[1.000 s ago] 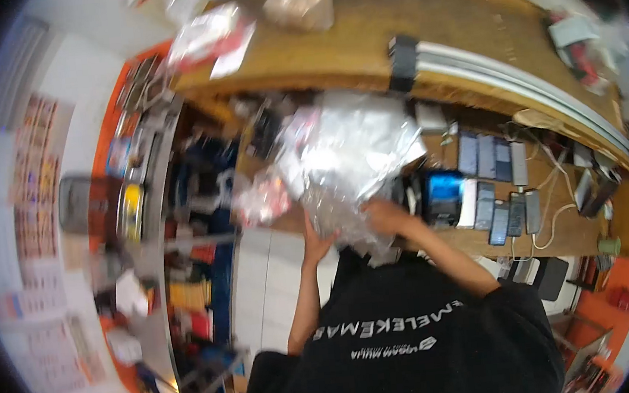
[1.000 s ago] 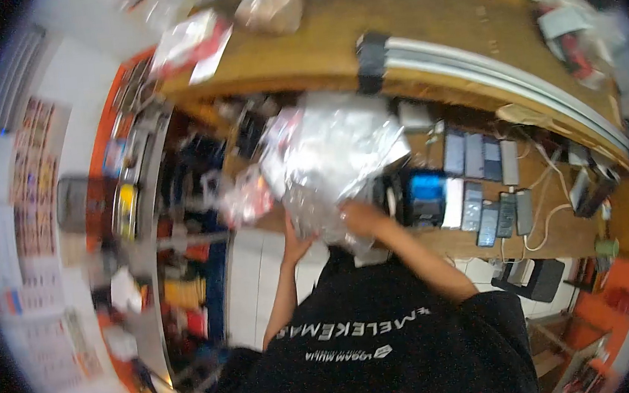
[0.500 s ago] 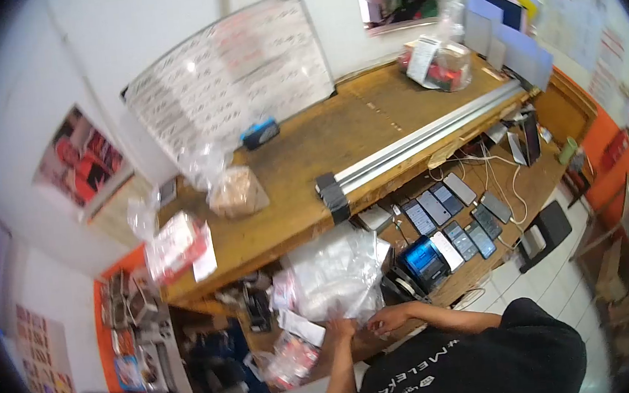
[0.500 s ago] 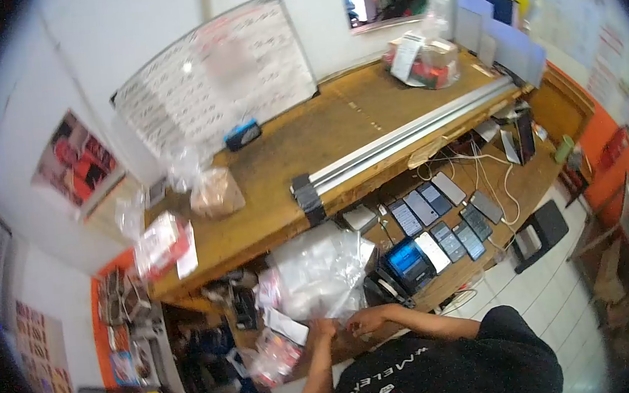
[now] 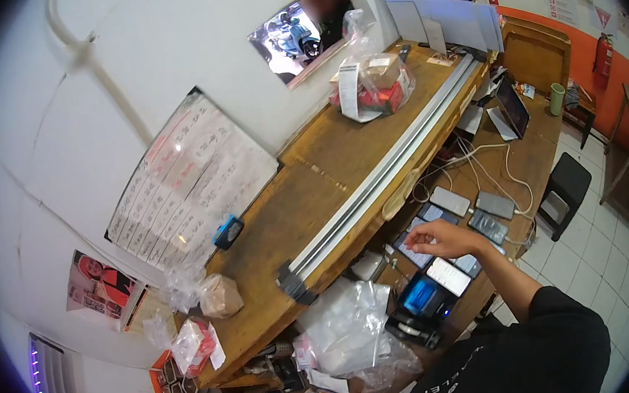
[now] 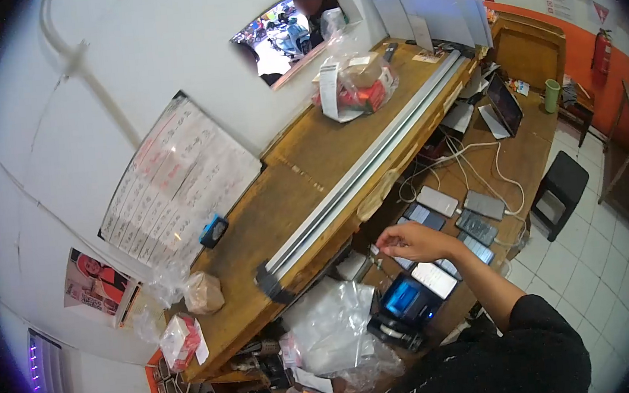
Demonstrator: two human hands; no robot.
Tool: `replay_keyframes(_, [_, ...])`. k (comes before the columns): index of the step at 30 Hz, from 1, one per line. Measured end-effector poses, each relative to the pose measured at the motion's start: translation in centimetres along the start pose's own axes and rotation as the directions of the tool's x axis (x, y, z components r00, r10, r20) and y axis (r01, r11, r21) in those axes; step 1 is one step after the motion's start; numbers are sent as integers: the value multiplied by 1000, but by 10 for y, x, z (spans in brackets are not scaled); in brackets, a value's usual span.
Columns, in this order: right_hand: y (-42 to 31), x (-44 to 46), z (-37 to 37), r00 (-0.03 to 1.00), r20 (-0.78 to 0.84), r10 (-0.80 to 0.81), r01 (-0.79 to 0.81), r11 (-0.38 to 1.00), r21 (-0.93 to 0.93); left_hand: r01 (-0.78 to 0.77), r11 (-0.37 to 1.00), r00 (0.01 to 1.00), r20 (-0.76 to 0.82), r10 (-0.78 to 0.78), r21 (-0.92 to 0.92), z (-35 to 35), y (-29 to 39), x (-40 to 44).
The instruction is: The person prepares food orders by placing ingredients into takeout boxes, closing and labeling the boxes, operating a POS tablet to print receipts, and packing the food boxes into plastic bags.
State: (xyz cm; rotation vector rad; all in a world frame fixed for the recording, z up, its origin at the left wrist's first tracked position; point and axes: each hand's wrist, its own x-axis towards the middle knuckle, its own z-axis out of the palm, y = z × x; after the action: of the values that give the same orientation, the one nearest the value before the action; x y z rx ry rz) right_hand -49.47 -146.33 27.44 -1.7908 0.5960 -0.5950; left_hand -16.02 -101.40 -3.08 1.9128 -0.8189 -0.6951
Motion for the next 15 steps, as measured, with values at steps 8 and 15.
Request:
replay_keyframes(8, [-4,54,-132,891,-294,-346,276,927,-254,373,923,927,13,-376,96,104,77,-46])
replay_keyframes(15, [6,141,-175,896,-244,-372,389,921,23,490,866,870,13,-494,101,160,106,-82])
